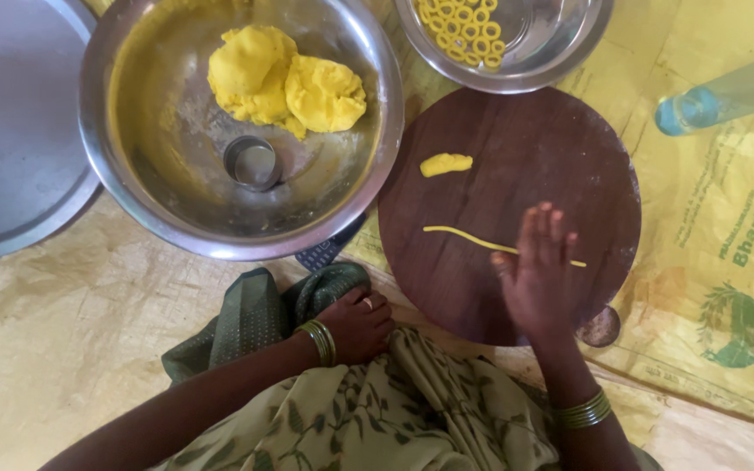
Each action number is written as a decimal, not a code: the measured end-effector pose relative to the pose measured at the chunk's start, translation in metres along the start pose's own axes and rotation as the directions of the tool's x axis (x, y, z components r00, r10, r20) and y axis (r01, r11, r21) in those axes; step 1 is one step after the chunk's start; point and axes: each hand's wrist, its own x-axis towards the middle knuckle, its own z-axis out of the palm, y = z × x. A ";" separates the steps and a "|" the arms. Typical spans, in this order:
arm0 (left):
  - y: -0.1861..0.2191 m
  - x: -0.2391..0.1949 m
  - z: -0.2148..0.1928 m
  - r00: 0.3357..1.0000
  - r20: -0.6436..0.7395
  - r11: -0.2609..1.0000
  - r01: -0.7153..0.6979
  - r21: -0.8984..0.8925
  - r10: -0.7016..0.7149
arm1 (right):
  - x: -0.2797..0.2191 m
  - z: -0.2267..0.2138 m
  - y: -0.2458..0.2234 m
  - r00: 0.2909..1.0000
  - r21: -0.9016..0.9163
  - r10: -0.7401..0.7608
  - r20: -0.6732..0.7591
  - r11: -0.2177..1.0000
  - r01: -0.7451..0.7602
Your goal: The person rolls a small piece of yellow dough into a thin rope on a round wooden board. They use their right hand to roll the dough back and forth, lengthening it into a uniform strand.
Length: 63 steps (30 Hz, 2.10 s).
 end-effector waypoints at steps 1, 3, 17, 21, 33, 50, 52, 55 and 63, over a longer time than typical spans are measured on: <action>-0.002 0.000 0.000 1.000 0.002 1.000 0.001 0.000 -0.001 | -0.001 0.009 -0.001 0.999 -0.080 -0.036 0.038 0.996 0.039; -0.001 -0.001 0.001 0.998 0.067 1.000 0.019 -0.015 -0.018 | -0.013 0.032 -0.017 0.991 -0.100 -0.116 0.063 0.987 0.122; 0.001 0.007 -0.009 0.978 0.208 1.000 0.010 -0.007 -0.008 | 0.022 0.060 -0.002 0.998 -0.182 -0.057 -0.017 0.982 0.053; -0.002 0.004 -0.003 0.987 0.162 0.999 0.017 -0.042 -0.010 | -0.044 0.056 -0.022 0.992 -0.136 -0.125 0.029 0.982 0.128; 0.000 0.010 -0.011 0.961 0.275 0.999 0.027 -0.034 -0.016 | 0.068 0.075 0.024 0.997 -0.176 0.060 0.041 0.983 -0.052; -0.001 0.011 -0.020 0.982 0.190 0.997 0.030 -0.067 -0.017 | 0.023 0.068 0.021 0.996 -0.190 0.004 0.085 0.982 0.012; 0.000 0.011 -0.020 0.978 0.205 0.997 0.045 -0.065 -0.031 | 0.045 0.067 0.033 0.998 -0.203 0.046 0.037 0.978 -0.037; 0.002 0.010 -0.018 0.974 0.224 0.997 0.053 -0.055 -0.039 | 0.041 0.064 0.040 0.999 -0.170 0.020 0.027 0.985 -0.015; -0.003 0.012 -0.017 0.981 0.194 0.998 0.016 -0.059 -0.005 | -0.068 0.045 0.012 0.989 -0.106 -0.068 0.132 0.991 0.082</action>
